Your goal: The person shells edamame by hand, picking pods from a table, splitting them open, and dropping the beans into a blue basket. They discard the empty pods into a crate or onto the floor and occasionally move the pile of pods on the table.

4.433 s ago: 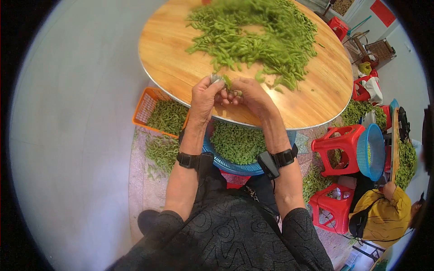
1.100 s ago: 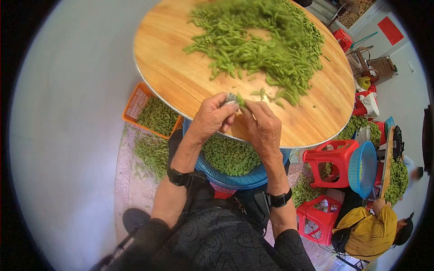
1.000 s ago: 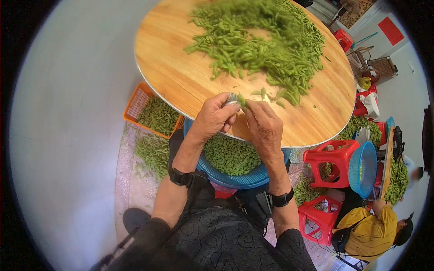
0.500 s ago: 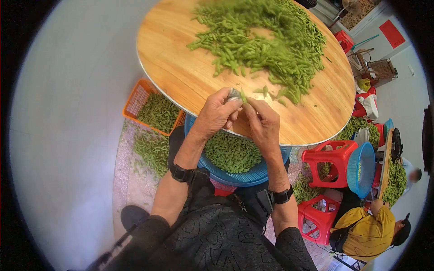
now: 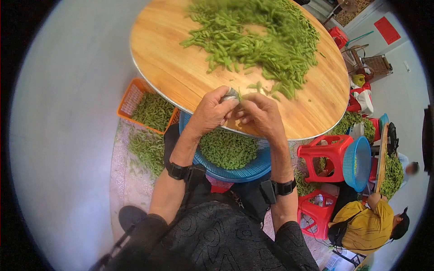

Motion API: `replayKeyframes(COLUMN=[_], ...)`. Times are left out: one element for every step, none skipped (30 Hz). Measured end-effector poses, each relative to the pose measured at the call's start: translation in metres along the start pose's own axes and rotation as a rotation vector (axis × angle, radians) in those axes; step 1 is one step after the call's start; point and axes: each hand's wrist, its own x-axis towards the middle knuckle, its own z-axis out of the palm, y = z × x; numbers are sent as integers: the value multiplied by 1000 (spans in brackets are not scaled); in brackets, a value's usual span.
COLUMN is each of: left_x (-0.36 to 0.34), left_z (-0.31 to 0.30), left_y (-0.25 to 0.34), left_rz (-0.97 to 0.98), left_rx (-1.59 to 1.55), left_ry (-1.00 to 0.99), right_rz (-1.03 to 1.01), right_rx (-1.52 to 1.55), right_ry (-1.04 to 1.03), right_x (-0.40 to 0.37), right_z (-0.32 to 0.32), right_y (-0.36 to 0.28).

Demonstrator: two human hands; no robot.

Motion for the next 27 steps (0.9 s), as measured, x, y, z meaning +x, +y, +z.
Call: replayKeyframes(left_x=[-1,-1,-1,-1,0,-1,-1,-1,-1,-1,-1,-1,-1,-1,-1,-1,0,0,1,2,2,1,1,1,1,1,1], left_z=[-1,-2,-3,-4,-5,-4,-4,-4,-4,-5,-6,-7,-8,-9,-9,-10,-11,-12,-12,-13,-12,-9,-7,-6,-4,-3,-3], left_y=[1,2,2,2,3,4,6,7,7,6,6,6,7,8,8,7,7,5,4,3,4,5,5,5,5,4,3], left_rz=[-12,-25,-29,-40,-51,-53,-57,-59,-61,-59,-55,-56,-66,-75,-76,-76,-74,-73,-68,-63,-60,-52,-45,-42,-25,-10,-10], left_rx=[13,26,26,23,20,20,19,18,18,7,-5,-3,-29,-54,-51,-81,-111,-109,-128,-148,-148,-135,-121,-120,-109,-97,-97], left_ry=[-17,-35,-37,-56,-74,-77,-73,-68,-68,-72,-77,-78,-85,-93,-94,-100,-106,-108,-104,-99,-99,-80,-60,-60,-37,-14,-13], right_rz=[8,16,19,29,38,40,39,39,40,52,64,64,94,123,122,171,220,218,203,188,187,192,198,196,192,190,190], right_rx=[-11,-22,-19,-52,-85,-84,-71,-59,-57,0,58,60,89,118,120,171,221,221,247,272,270,244,219,218,241,265,265], right_ry=[-44,-87,-84,-143,-203,-200,-199,-200,-200,-195,-190,-189,-225,-260,-259,-324,-388,-387,-389,-392,-393,-305,-218,-219,-203,-187,-188], right_x=[0,0,1,2,3,4,4,5,4,4,4,5,8,10,11,12,13,15,18,20,18,14,11,10,9,8,5], right_z=[-3,-6,-10,-14,-16,-17,-17,-16,-15,-12,-11,-12,-15,-18,-20,-22,-23,-25,-25,-27,-22,-15,-9,-7,-4,-2,2], right_y=[-2,-3,-6,-9,-11,-11,-10,-9,-9,-8,-8,-6,-4,-2,-5,-9,-11,-9,-5,-2,-5,-8,-11,-12,-12,-12,-15])
